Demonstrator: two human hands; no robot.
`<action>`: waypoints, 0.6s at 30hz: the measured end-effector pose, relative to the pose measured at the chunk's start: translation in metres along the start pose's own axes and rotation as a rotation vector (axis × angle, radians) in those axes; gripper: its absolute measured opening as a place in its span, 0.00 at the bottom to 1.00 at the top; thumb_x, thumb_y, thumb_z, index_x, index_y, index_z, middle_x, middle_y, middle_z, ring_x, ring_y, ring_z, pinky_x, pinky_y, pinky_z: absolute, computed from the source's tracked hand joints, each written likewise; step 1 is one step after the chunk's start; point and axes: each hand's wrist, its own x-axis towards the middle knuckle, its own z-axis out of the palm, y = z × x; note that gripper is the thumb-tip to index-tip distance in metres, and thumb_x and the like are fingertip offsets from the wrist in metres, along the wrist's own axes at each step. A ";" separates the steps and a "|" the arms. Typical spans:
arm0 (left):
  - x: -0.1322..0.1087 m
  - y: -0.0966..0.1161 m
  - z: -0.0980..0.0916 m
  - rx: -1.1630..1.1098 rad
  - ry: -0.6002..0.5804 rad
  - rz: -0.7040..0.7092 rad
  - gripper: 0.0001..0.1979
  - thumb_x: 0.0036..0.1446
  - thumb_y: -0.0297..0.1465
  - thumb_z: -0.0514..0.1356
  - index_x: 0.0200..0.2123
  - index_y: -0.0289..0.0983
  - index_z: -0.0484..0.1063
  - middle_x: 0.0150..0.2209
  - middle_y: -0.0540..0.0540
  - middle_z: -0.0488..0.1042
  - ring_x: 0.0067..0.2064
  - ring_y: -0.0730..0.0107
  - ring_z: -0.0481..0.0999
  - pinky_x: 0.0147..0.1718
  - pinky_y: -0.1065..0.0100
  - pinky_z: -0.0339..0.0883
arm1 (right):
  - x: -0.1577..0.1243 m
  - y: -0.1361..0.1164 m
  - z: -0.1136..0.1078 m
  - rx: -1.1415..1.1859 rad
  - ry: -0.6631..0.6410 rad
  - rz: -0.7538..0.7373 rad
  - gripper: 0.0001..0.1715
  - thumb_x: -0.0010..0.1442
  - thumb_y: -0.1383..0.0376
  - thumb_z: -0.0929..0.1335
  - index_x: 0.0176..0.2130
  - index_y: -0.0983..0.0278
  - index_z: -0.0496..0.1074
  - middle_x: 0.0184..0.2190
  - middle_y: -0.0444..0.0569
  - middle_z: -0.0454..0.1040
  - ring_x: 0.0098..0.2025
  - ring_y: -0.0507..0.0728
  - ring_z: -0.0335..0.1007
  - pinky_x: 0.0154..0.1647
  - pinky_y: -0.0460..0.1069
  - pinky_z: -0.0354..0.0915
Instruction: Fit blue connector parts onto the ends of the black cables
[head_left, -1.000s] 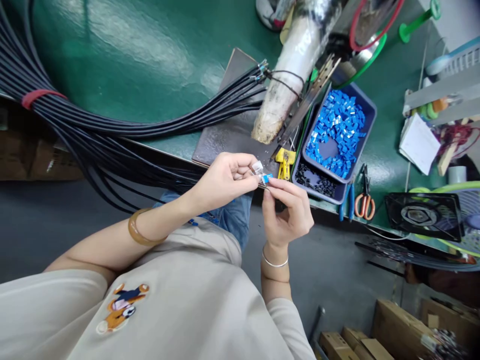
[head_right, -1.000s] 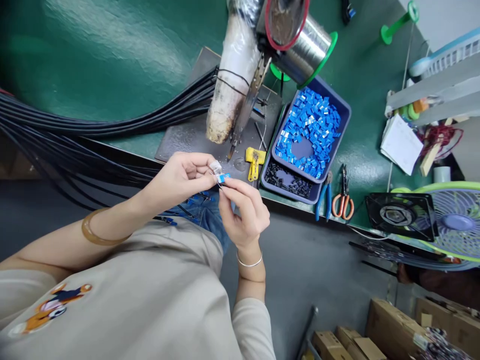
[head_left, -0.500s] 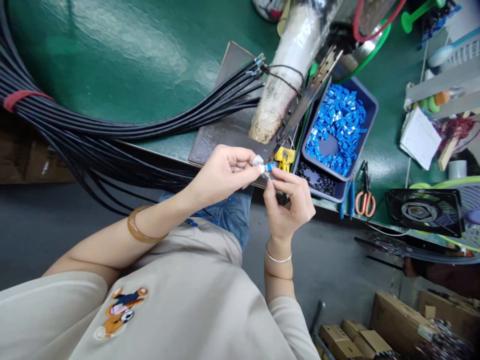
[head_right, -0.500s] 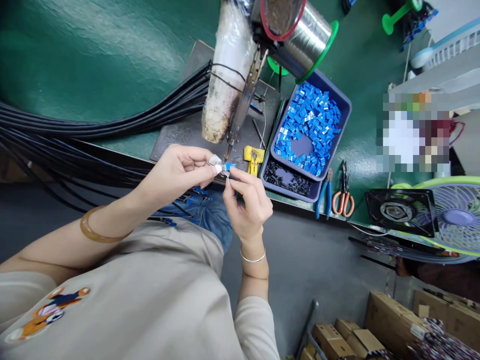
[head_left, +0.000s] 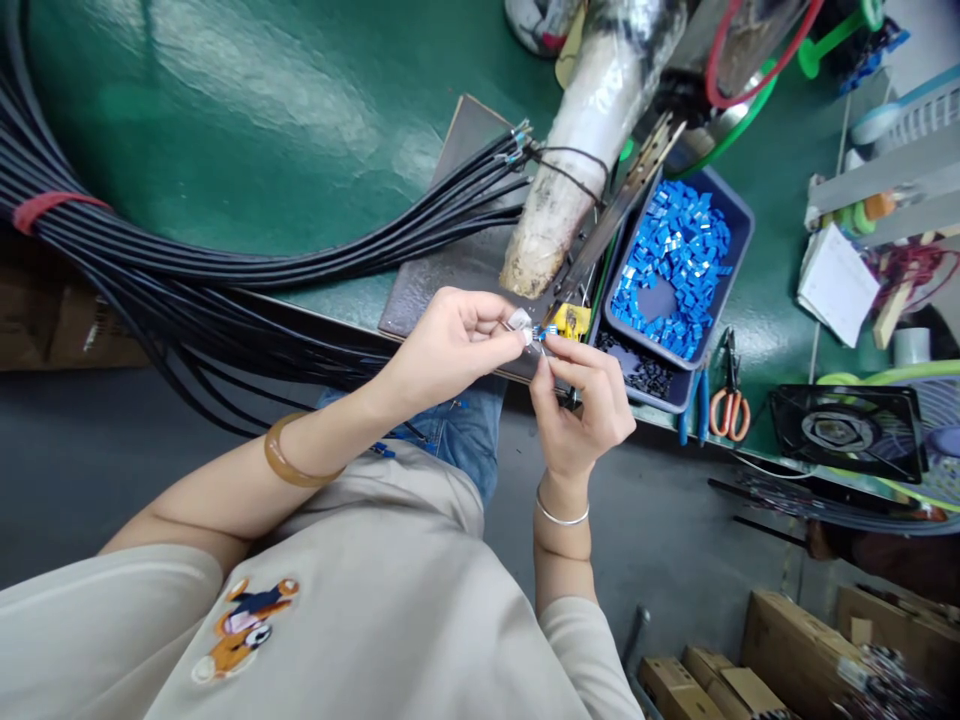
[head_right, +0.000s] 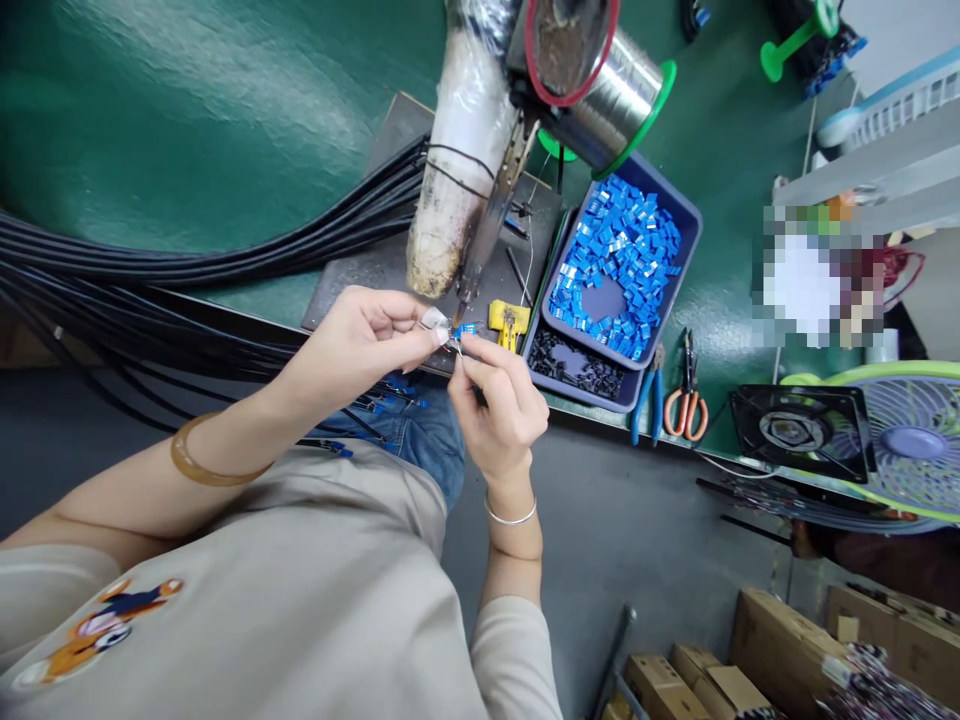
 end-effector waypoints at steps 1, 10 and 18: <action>0.000 0.000 0.000 -0.004 0.001 0.005 0.04 0.47 0.25 0.63 0.23 0.32 0.72 0.18 0.55 0.65 0.21 0.83 0.60 0.19 0.78 0.53 | 0.001 0.000 0.000 0.002 0.000 -0.001 0.09 0.58 0.74 0.71 0.36 0.61 0.72 0.39 0.46 0.81 0.41 0.52 0.79 0.43 0.48 0.76; 0.001 0.000 -0.001 -0.019 0.009 0.007 0.04 0.48 0.26 0.63 0.23 0.32 0.73 0.18 0.54 0.64 0.21 0.83 0.59 0.19 0.78 0.53 | 0.003 -0.003 -0.002 0.003 -0.015 0.017 0.09 0.57 0.74 0.72 0.36 0.61 0.72 0.40 0.46 0.80 0.41 0.52 0.79 0.42 0.49 0.77; 0.001 -0.004 -0.003 0.003 -0.014 -0.027 0.03 0.48 0.26 0.63 0.25 0.31 0.74 0.20 0.53 0.66 0.22 0.82 0.61 0.21 0.78 0.54 | 0.002 -0.002 0.000 -0.008 -0.003 0.041 0.08 0.58 0.73 0.71 0.36 0.60 0.73 0.38 0.44 0.80 0.39 0.52 0.79 0.42 0.48 0.76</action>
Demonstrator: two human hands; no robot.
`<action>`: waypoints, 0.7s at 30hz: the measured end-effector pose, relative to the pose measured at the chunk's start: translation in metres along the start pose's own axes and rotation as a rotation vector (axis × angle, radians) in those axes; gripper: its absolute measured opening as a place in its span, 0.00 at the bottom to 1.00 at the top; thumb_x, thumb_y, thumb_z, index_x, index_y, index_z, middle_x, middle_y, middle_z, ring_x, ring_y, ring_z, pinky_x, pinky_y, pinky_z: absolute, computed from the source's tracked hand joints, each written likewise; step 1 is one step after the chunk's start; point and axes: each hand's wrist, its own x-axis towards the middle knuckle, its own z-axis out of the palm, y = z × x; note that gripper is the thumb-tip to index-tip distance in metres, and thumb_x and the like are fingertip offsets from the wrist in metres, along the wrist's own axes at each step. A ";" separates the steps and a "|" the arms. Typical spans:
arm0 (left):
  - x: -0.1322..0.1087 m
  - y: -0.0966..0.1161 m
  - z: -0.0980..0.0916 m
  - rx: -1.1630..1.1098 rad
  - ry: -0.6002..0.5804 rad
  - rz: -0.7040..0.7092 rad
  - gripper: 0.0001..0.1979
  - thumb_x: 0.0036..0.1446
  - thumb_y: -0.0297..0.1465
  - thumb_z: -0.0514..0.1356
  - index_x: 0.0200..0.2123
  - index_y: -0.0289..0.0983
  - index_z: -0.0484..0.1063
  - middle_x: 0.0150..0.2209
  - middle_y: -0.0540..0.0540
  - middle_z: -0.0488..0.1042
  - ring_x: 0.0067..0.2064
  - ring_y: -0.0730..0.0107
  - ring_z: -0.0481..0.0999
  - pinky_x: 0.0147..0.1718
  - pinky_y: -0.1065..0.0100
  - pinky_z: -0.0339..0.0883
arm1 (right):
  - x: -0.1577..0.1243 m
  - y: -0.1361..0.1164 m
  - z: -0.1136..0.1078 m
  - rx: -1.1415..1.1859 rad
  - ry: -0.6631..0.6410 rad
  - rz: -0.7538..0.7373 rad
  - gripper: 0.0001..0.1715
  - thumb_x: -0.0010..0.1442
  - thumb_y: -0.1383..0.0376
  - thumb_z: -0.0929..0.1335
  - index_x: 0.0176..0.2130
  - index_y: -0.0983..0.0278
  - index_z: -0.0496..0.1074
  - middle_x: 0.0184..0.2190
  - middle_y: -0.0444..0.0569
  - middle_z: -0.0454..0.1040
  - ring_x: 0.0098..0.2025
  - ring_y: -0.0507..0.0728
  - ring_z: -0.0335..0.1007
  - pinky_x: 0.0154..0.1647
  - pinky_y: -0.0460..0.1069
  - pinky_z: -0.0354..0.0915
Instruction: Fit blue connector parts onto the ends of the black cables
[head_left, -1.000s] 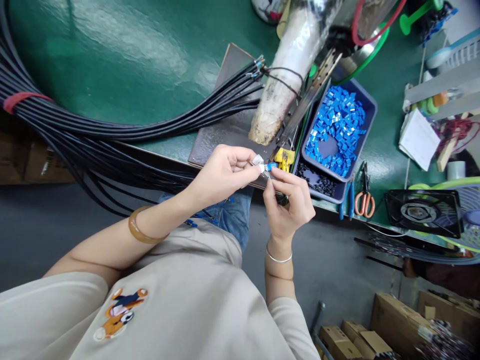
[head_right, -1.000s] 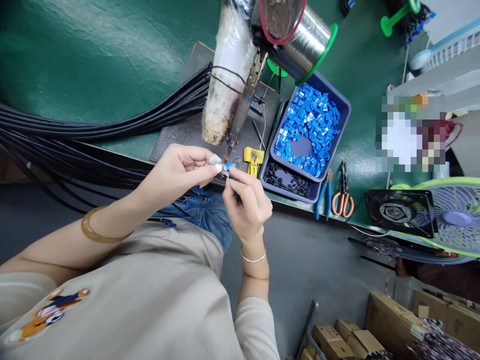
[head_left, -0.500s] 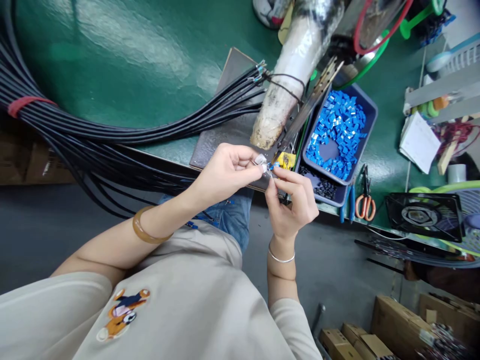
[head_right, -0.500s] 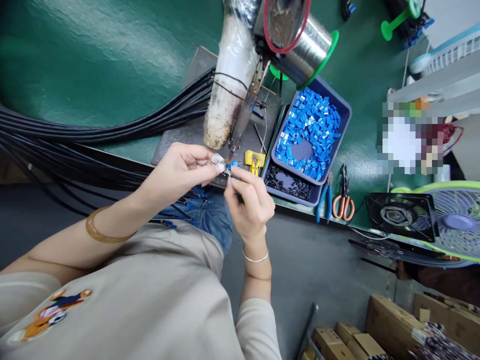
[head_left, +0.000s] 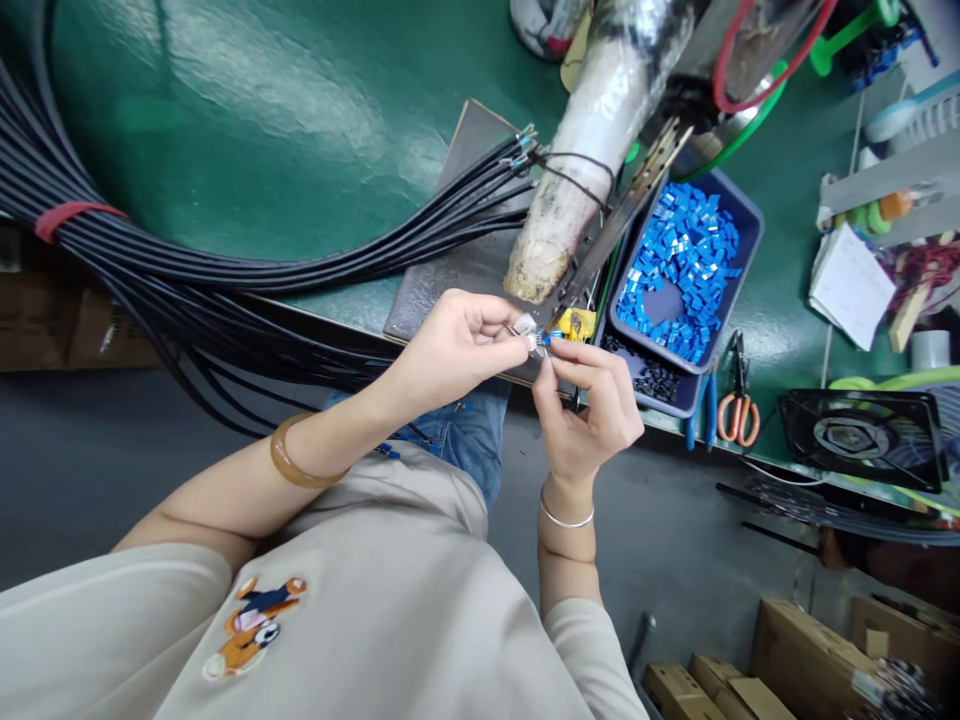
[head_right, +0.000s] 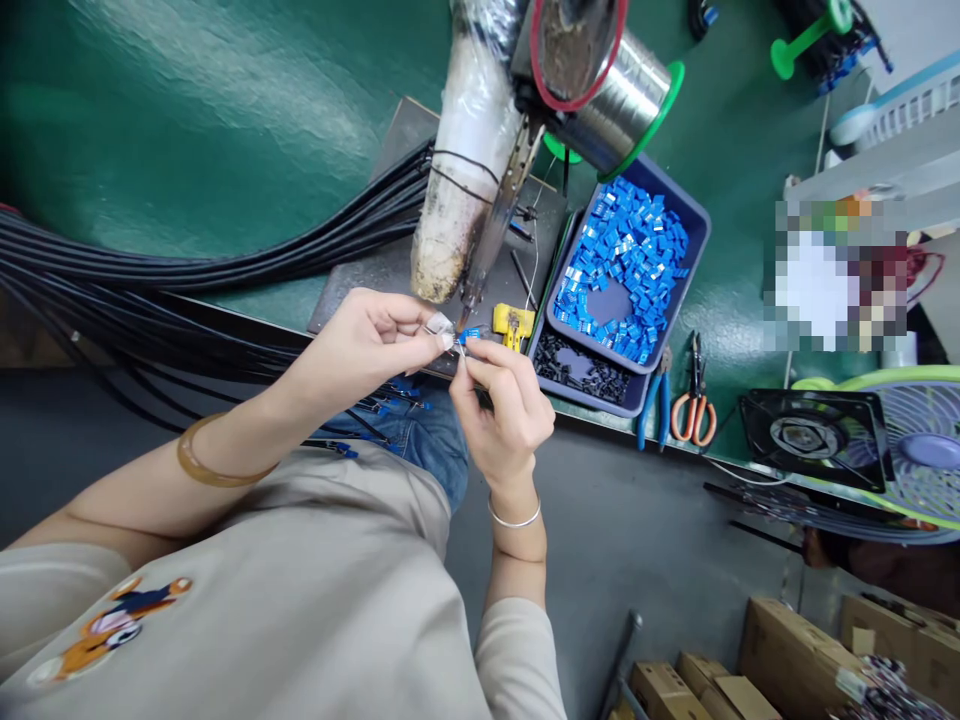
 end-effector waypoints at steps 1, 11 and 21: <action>0.000 0.001 0.000 0.002 0.000 0.006 0.03 0.49 0.27 0.63 0.25 0.32 0.75 0.20 0.53 0.66 0.22 0.82 0.61 0.21 0.78 0.55 | 0.001 -0.001 0.000 -0.003 0.007 0.001 0.08 0.58 0.73 0.71 0.36 0.60 0.73 0.38 0.44 0.80 0.39 0.52 0.79 0.42 0.49 0.76; 0.000 0.001 -0.003 -0.004 -0.043 -0.021 0.04 0.49 0.25 0.62 0.24 0.32 0.72 0.21 0.53 0.64 0.23 0.82 0.60 0.22 0.77 0.53 | -0.001 -0.004 -0.003 -0.009 -0.014 -0.008 0.08 0.58 0.73 0.71 0.35 0.61 0.70 0.39 0.45 0.80 0.39 0.51 0.79 0.40 0.47 0.76; -0.002 0.002 -0.006 0.039 -0.098 -0.013 0.04 0.49 0.25 0.61 0.23 0.32 0.72 0.20 0.53 0.62 0.22 0.82 0.58 0.20 0.77 0.51 | 0.000 -0.005 -0.003 0.000 -0.019 0.044 0.09 0.57 0.74 0.71 0.35 0.61 0.71 0.36 0.44 0.80 0.37 0.51 0.78 0.41 0.48 0.75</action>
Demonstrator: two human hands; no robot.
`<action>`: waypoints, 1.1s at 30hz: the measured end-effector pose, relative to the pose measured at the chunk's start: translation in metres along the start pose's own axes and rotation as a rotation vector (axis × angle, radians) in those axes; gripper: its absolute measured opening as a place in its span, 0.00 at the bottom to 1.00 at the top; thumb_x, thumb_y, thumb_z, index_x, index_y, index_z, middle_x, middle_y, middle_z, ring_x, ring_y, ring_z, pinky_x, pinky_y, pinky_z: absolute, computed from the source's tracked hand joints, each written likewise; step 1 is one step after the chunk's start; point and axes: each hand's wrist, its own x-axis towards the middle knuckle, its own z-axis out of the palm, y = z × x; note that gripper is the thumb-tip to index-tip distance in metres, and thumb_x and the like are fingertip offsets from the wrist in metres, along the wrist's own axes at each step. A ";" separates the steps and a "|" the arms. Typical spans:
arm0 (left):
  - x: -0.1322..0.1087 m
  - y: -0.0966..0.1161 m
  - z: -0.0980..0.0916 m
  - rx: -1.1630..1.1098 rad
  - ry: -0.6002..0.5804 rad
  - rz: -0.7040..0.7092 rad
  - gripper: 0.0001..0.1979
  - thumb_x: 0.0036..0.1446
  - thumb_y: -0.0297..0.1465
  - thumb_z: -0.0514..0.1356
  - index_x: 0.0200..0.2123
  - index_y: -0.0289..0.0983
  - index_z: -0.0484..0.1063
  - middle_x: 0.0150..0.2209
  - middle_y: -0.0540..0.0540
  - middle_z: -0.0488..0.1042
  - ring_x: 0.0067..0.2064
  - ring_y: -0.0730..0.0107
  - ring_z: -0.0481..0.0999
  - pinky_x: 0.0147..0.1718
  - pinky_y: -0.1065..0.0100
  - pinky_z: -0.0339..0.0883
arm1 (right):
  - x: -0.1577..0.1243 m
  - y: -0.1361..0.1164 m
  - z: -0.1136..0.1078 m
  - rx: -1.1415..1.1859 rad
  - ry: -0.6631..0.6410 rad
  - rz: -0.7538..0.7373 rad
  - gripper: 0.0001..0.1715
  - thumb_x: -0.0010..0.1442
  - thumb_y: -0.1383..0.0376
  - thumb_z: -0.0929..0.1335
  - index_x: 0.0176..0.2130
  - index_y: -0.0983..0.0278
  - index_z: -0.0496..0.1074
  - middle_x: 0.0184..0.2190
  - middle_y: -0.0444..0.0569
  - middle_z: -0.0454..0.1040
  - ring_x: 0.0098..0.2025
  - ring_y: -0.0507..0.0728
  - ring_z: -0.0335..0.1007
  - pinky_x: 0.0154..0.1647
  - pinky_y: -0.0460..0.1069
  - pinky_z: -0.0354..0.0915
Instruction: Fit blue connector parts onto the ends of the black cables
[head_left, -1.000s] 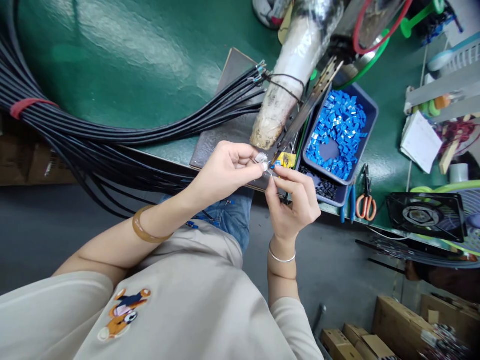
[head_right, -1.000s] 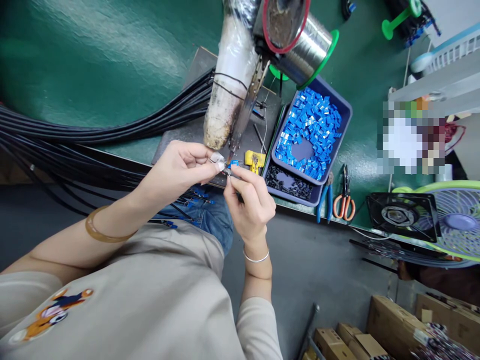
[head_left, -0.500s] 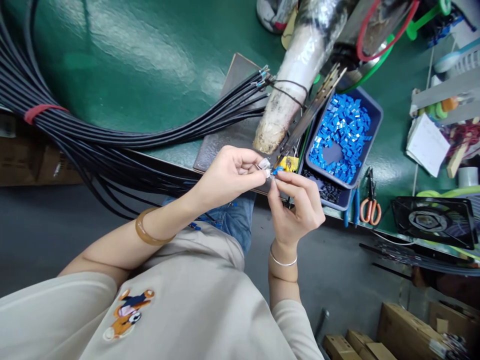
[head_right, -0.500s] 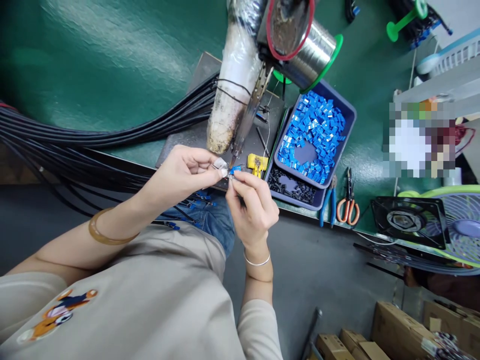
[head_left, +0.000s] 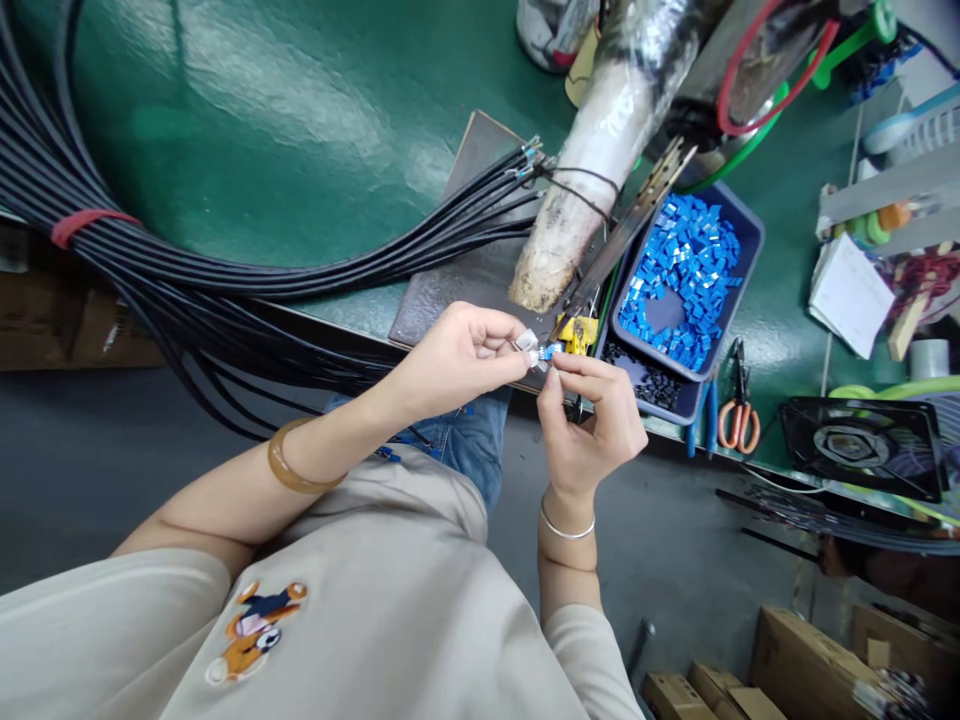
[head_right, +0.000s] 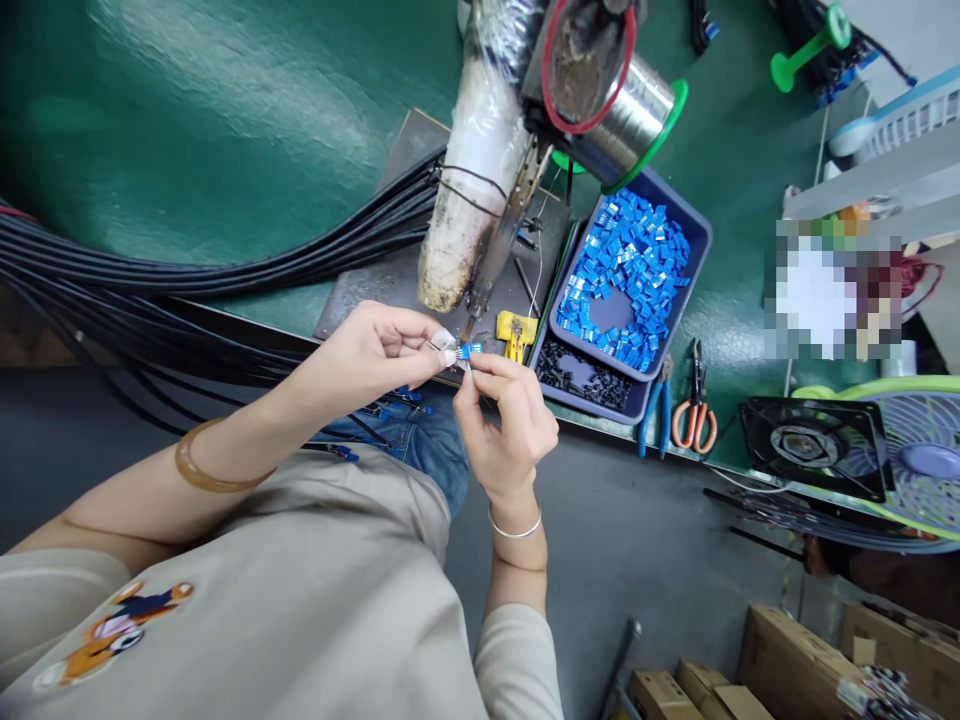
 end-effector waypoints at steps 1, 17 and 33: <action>0.000 0.000 0.000 0.006 -0.003 0.003 0.04 0.49 0.25 0.61 0.23 0.32 0.72 0.19 0.54 0.62 0.22 0.82 0.58 0.20 0.77 0.51 | 0.000 0.000 0.000 -0.003 0.001 0.002 0.10 0.57 0.75 0.72 0.35 0.61 0.71 0.36 0.44 0.80 0.37 0.51 0.78 0.41 0.48 0.75; 0.003 0.000 0.003 -0.043 0.040 -0.008 0.02 0.48 0.25 0.61 0.25 0.31 0.72 0.21 0.53 0.65 0.23 0.83 0.61 0.23 0.78 0.53 | 0.006 -0.006 0.000 -0.021 0.008 0.024 0.09 0.57 0.74 0.73 0.37 0.61 0.76 0.37 0.43 0.79 0.39 0.50 0.78 0.44 0.47 0.76; 0.002 0.001 0.001 -0.009 -0.051 -0.050 0.05 0.49 0.25 0.59 0.23 0.32 0.67 0.19 0.56 0.56 0.21 0.84 0.52 0.20 0.77 0.46 | 0.001 -0.005 -0.002 -0.070 -0.014 -0.043 0.11 0.56 0.76 0.72 0.38 0.63 0.73 0.41 0.49 0.82 0.42 0.52 0.80 0.45 0.46 0.76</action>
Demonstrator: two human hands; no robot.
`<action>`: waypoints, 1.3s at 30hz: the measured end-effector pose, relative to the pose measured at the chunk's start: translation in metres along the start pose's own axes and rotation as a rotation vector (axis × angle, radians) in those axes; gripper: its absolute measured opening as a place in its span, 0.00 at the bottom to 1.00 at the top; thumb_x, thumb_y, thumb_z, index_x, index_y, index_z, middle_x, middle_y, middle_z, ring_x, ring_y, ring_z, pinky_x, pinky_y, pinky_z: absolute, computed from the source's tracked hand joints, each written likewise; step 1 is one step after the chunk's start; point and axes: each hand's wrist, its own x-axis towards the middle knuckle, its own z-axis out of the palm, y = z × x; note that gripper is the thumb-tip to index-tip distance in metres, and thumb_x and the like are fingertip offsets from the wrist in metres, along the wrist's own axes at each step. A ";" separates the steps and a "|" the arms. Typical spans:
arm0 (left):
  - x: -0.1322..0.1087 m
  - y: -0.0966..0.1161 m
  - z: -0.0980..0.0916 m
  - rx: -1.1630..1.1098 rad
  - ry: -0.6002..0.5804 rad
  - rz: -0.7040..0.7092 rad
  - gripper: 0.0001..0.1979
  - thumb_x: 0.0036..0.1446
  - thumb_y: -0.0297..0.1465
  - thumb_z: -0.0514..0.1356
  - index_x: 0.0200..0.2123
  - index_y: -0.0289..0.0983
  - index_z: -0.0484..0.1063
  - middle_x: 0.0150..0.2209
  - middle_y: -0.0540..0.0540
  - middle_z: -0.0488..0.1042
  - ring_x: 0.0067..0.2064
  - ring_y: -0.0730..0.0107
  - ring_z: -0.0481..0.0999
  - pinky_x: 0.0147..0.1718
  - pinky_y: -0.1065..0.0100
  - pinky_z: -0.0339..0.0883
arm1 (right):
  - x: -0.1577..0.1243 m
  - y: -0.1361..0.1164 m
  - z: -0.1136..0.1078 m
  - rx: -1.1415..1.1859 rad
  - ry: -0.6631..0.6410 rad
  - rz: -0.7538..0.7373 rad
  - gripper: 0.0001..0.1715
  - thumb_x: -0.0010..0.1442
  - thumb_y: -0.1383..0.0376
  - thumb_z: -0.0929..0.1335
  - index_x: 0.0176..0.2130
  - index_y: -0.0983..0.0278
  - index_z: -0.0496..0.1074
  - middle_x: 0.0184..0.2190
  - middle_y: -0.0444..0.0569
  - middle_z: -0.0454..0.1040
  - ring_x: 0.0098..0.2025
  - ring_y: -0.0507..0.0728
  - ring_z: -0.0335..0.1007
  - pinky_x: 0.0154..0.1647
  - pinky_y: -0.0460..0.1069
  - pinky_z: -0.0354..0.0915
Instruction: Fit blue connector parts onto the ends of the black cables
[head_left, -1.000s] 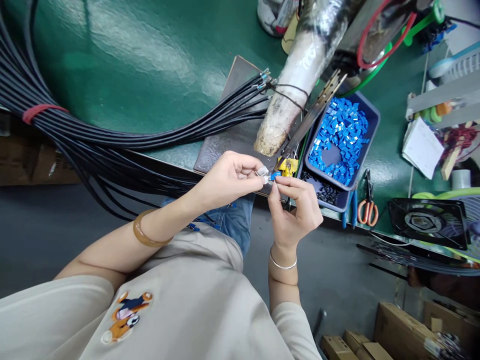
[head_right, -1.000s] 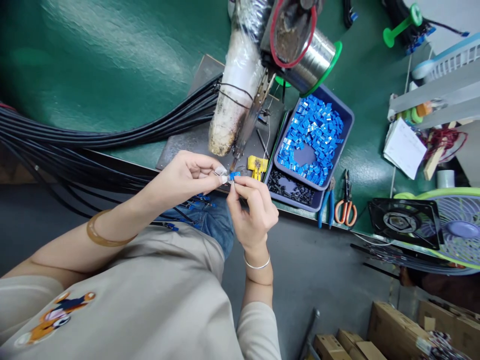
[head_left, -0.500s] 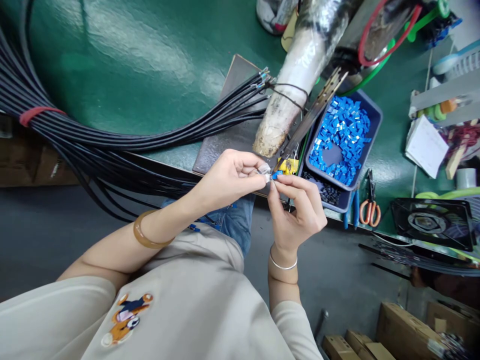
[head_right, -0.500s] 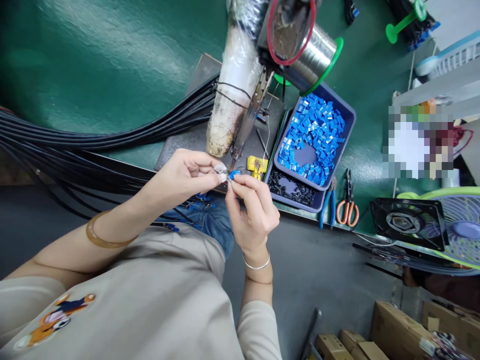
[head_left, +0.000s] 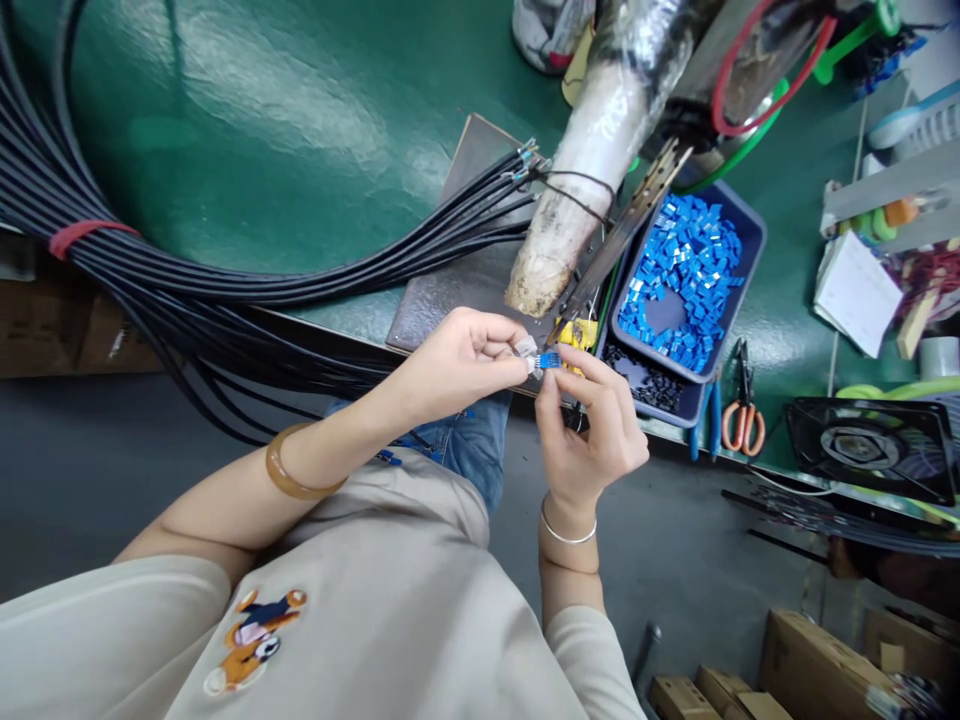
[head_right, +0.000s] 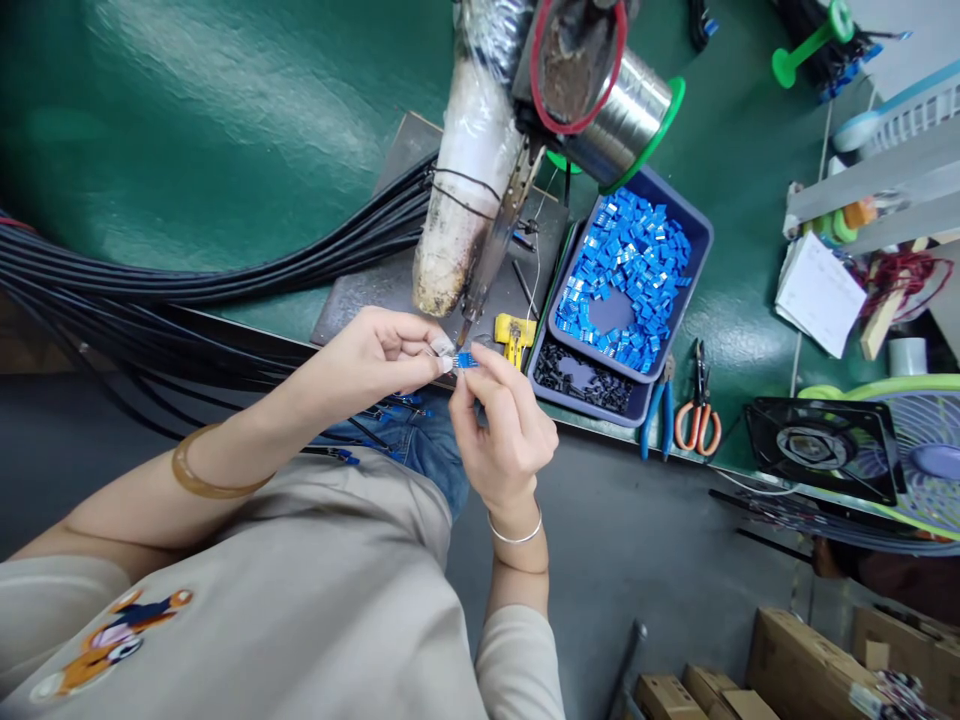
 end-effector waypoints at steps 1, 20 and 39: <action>0.000 -0.001 0.001 0.010 -0.005 0.016 0.05 0.49 0.25 0.59 0.23 0.32 0.68 0.20 0.56 0.57 0.22 0.84 0.53 0.20 0.77 0.47 | 0.000 0.000 0.000 -0.002 -0.003 0.008 0.11 0.57 0.76 0.72 0.39 0.63 0.73 0.42 0.49 0.82 0.43 0.52 0.80 0.45 0.46 0.76; -0.009 -0.011 0.001 0.199 -0.005 0.185 0.05 0.53 0.24 0.57 0.26 0.31 0.71 0.22 0.54 0.59 0.25 0.82 0.56 0.23 0.76 0.50 | -0.001 0.001 -0.012 0.014 -0.104 -0.060 0.13 0.56 0.76 0.72 0.40 0.61 0.75 0.40 0.47 0.82 0.40 0.52 0.81 0.44 0.46 0.77; 0.000 -0.005 -0.002 0.029 -0.005 0.061 0.06 0.51 0.27 0.60 0.23 0.33 0.68 0.19 0.55 0.56 0.21 0.83 0.52 0.19 0.76 0.44 | -0.007 -0.002 -0.014 0.083 0.062 0.223 0.11 0.60 0.74 0.70 0.42 0.61 0.73 0.35 0.44 0.82 0.35 0.53 0.82 0.36 0.47 0.78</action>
